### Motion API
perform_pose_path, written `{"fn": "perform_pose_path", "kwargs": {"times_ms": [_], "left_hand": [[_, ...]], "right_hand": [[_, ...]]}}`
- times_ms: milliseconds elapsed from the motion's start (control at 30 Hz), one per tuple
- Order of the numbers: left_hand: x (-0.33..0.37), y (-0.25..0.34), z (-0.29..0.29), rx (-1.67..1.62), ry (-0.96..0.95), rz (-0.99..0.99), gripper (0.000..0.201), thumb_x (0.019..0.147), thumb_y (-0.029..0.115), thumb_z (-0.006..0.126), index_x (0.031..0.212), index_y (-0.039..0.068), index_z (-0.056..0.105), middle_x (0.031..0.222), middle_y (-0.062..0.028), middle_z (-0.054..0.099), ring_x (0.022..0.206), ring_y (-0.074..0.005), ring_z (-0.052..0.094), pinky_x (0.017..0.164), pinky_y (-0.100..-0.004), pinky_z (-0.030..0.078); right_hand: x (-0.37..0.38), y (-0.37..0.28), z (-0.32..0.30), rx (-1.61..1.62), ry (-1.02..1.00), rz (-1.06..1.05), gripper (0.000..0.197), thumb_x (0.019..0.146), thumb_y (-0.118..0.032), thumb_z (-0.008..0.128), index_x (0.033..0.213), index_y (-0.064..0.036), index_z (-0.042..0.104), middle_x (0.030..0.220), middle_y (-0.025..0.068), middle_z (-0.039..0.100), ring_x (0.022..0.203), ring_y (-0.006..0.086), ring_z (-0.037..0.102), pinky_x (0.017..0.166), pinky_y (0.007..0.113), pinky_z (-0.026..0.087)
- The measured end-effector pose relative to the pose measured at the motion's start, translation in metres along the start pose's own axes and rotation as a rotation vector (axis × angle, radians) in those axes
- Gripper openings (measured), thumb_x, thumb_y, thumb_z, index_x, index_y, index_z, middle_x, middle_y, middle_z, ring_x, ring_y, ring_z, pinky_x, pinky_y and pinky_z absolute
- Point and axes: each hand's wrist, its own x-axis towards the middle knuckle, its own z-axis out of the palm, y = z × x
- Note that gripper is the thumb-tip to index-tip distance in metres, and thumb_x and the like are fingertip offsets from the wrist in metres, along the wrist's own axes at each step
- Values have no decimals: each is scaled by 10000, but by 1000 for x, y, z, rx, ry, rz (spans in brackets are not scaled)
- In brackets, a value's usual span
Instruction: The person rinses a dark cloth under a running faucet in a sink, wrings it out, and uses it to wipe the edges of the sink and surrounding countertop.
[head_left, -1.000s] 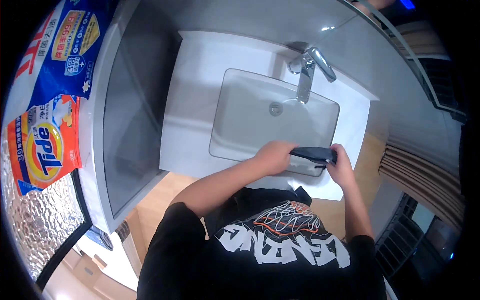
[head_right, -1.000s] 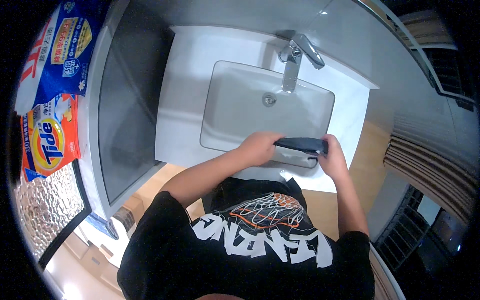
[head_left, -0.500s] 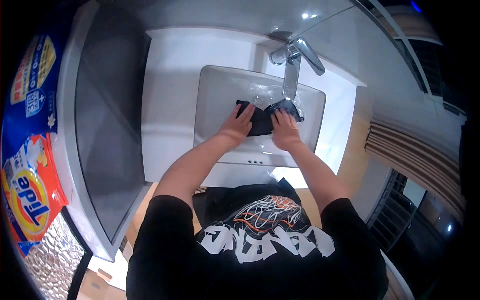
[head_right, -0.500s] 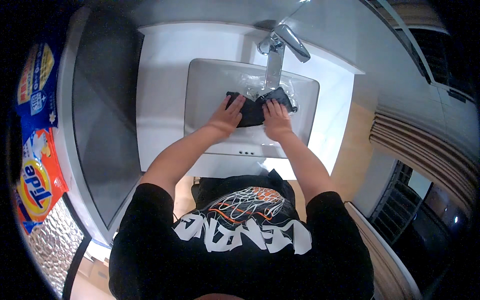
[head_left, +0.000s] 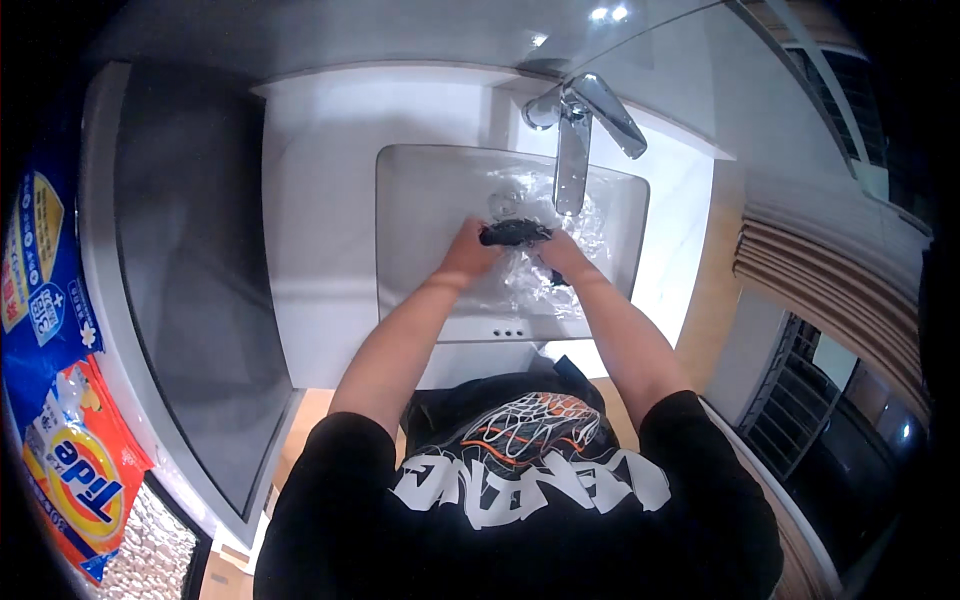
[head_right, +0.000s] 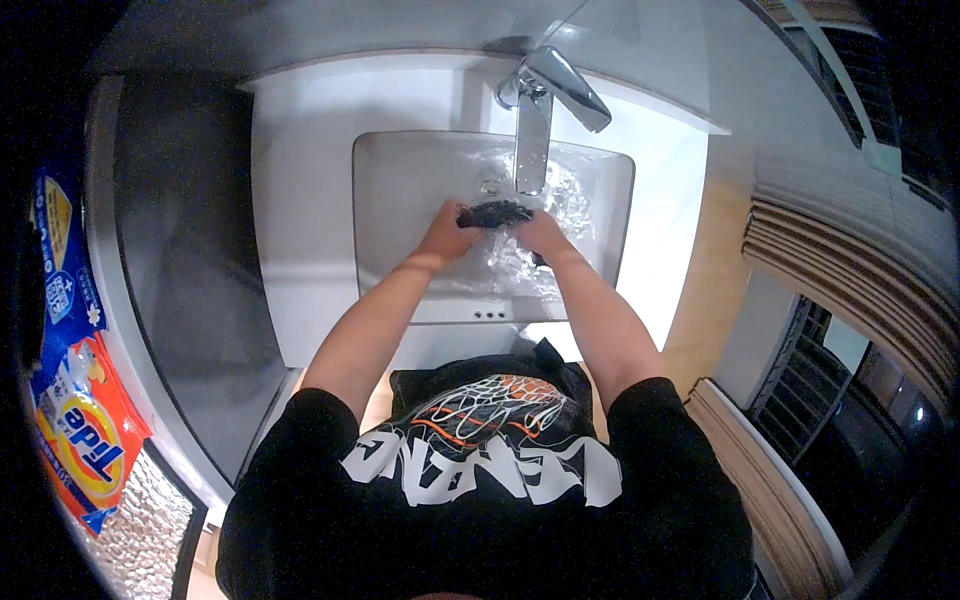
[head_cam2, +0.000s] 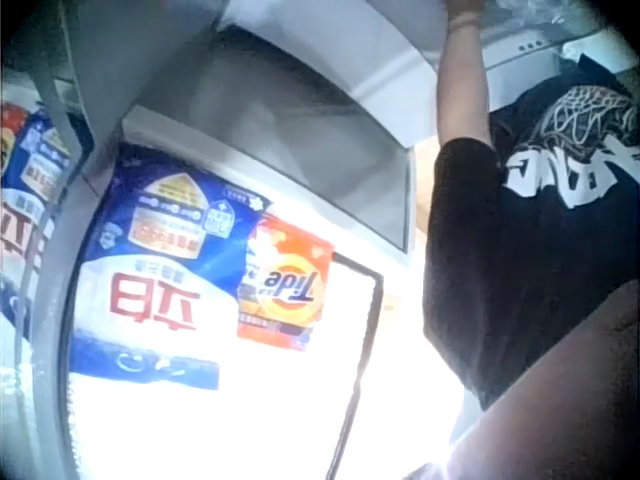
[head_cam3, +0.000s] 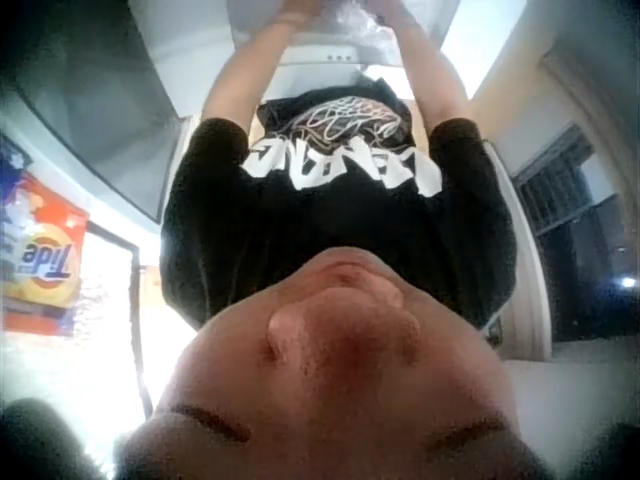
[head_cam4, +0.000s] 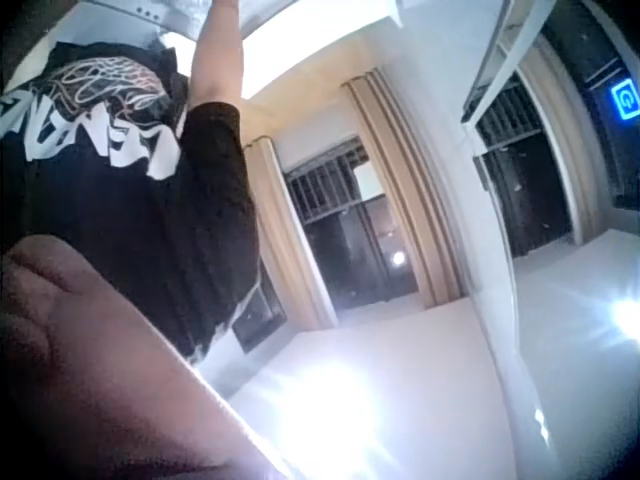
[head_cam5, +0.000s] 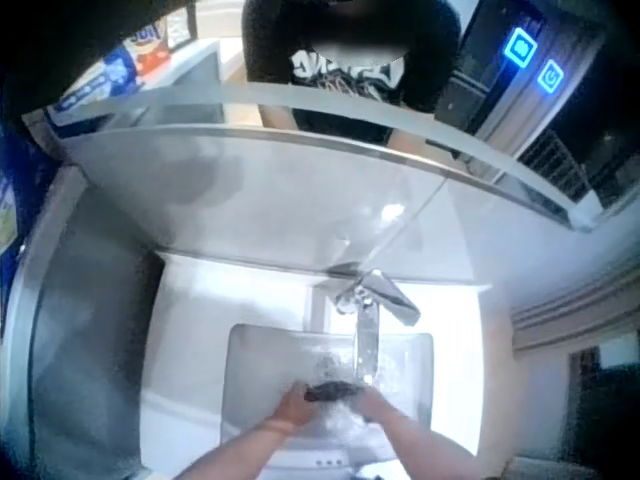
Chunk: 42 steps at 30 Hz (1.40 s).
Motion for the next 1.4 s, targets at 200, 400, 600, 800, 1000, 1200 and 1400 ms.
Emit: {"fn": "perform_pose_path", "kwargs": {"times_ms": [200, 400, 600, 800, 1000, 1200, 1400], "left_hand": [[-5, 54, -16, -1252, -91, -621, 624, 917, 653, 351, 1202, 142, 565, 1217, -77, 607, 1121, -321, 573, 982, -560, 402], [7, 35, 6, -1643, -265, -438, 488, 954, 508, 430, 1174, 102, 590, 1095, -63, 648, 959, -234, 621, 850, -357, 503], [6, 33, 3, -796, 101, -324, 225, 893, 283, 617, 935, 62, 614, 818, -22, 647, 751, -229, 621, 684, -390, 511], [-22, 81, -23, 693, 161, 7, 412, 844, 305, 622, 1149, 30, 586, 1253, -179, 565, 1150, -323, 553, 993, -480, 415], [-32, 48, -13, 1016, -93, 758, 350, 839, 232, 554, 1151, 76, 585, 1227, -144, 565, 1151, -295, 543, 1050, -508, 335], [-19, 31, -5, 1163, -47, 458, 192, 864, 224, 527, 940, 127, 674, 966, -98, 679, 1033, -272, 611, 985, -442, 391], [-24, 63, -26, 545, -327, 51, 453, 772, 256, 695, 1156, 60, 559, 1136, -126, 637, 1110, -320, 580, 989, -440, 423]], "right_hand": [[-27, -58, -2, 608, -233, -89, 422, 954, -399, 521, 1024, 0, 637, 895, 56, 654, 745, 173, 551, 685, 305, 447], [-42, -73, 0, -399, -110, -500, 462, 944, -414, 465, 852, -7, 663, 765, 146, 672, 739, 319, 630, 712, 397, 478], [-34, -31, -7, -707, 256, -571, 204, 849, -292, 625, 837, -90, 638, 851, 114, 614, 872, 352, 584, 768, 481, 452], [-23, 13, -1, -758, 392, -805, 390, 809, -251, 660, 1142, -67, 575, 1151, 132, 536, 1143, 323, 482, 1016, 454, 350], [-37, 20, 24, -774, 116, -884, 551, 758, -280, 689, 1224, -37, 522, 1297, 156, 510, 1269, 344, 440, 1106, 468, 282], [-32, -9, 33, -651, 20, -367, 410, 813, -251, 642, 1164, -56, 557, 1124, 164, 625, 1047, 361, 588, 911, 485, 448], [-6, 8, 35, 247, -23, -113, 249, 840, -162, 557, 1029, -24, 642, 926, 127, 664, 777, 283, 627, 731, 369, 503]]}}
